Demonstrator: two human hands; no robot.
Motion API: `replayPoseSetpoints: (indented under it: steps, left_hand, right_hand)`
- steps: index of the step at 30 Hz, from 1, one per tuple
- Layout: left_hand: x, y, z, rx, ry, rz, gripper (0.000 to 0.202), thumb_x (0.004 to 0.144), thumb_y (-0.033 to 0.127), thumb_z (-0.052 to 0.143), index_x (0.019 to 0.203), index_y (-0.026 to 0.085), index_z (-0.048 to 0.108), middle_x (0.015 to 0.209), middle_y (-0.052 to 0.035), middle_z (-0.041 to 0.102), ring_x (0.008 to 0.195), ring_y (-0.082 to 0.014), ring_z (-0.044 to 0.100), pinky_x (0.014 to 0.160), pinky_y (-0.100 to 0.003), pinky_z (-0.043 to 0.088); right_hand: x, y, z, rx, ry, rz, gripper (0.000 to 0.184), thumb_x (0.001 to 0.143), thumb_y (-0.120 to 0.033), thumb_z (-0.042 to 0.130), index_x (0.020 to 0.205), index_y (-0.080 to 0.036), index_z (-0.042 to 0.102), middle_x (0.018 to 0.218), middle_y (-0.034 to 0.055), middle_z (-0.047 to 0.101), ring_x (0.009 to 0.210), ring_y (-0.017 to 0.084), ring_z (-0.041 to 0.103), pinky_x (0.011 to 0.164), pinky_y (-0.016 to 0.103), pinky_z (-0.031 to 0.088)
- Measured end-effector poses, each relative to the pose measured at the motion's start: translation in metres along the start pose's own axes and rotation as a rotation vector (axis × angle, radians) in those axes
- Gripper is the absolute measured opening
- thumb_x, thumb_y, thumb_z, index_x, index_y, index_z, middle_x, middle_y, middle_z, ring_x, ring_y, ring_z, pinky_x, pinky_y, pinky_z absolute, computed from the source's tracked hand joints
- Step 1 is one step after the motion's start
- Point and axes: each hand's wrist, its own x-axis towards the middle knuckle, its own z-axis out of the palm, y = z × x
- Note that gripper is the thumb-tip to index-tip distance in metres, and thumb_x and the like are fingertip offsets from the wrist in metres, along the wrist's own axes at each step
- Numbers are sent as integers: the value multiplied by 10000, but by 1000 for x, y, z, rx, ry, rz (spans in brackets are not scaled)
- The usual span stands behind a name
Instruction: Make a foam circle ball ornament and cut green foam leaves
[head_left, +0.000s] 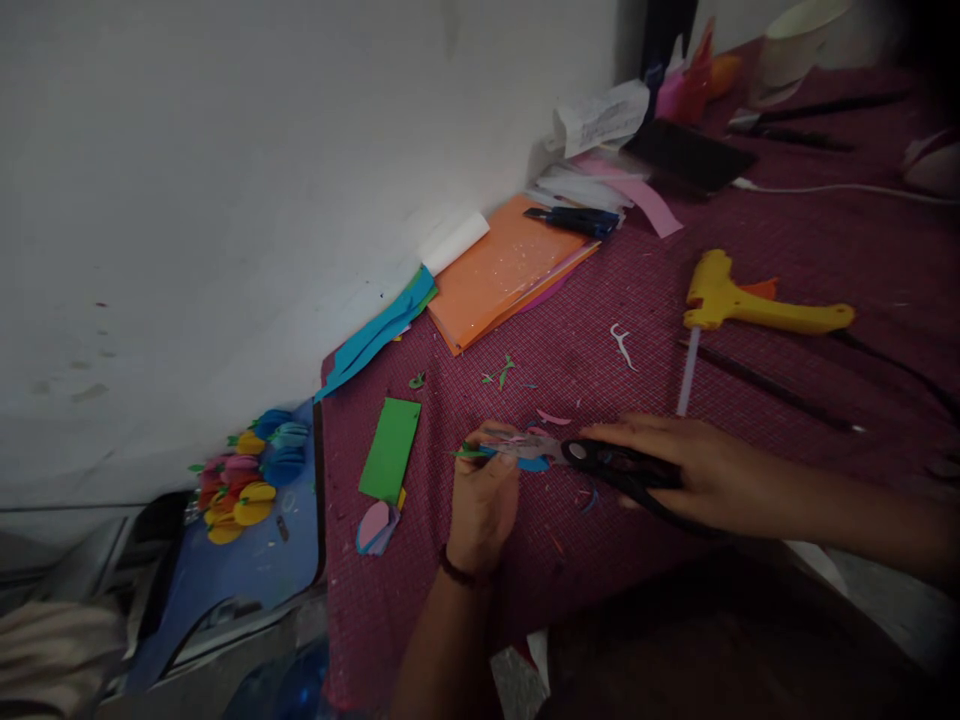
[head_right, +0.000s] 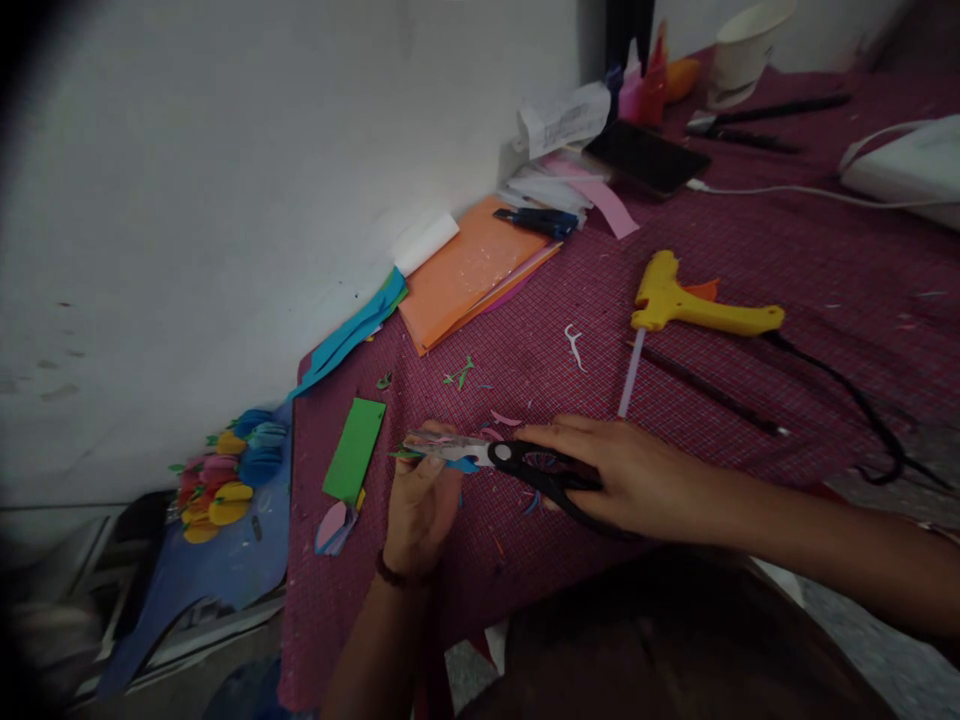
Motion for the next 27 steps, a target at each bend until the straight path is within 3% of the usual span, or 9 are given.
replayPoseSetpoints:
  steps: [7,13,20,27]
  left_hand:
    - [-2,-1,5,-7,19,-17,173,672,284,784,785,230,665,804,14,643,789,-132,611,840,-316,482]
    - [1,6,-3,139,53,91,137,672,236,790,779,215,707,791,7,640,737,-114,577,740,-259,468]
    - [-1,12,-15,538,-82,267,98,749,193,738,832,240,761,830,-12,611,786,-127,572,724,-250,457]
    - [1,15,-15,631,-203,385,154,789,163,697,883,269,756,942,-38,613,887,-159,595,759,-288,491]
  right_hand:
    - [1,6,5,58,44,26,521,844,-230,605,1359,-269,531,1197,60,692,1028,212,688,872,311,560]
    - [-2,3,-17,-5,-9,132,543,827,-277,637,1358,-252,532,1275,83,647,1134,263,636,938,321,529]
    - [-10,9,-37,-179,-153,25,577,848,-321,591,1410,-278,466,1290,78,628,1169,263,611,957,355,525]
    - [-10,10,-45,-224,-240,31,570,879,-342,545,1435,-309,424,1285,60,620,1148,254,622,888,331,551]
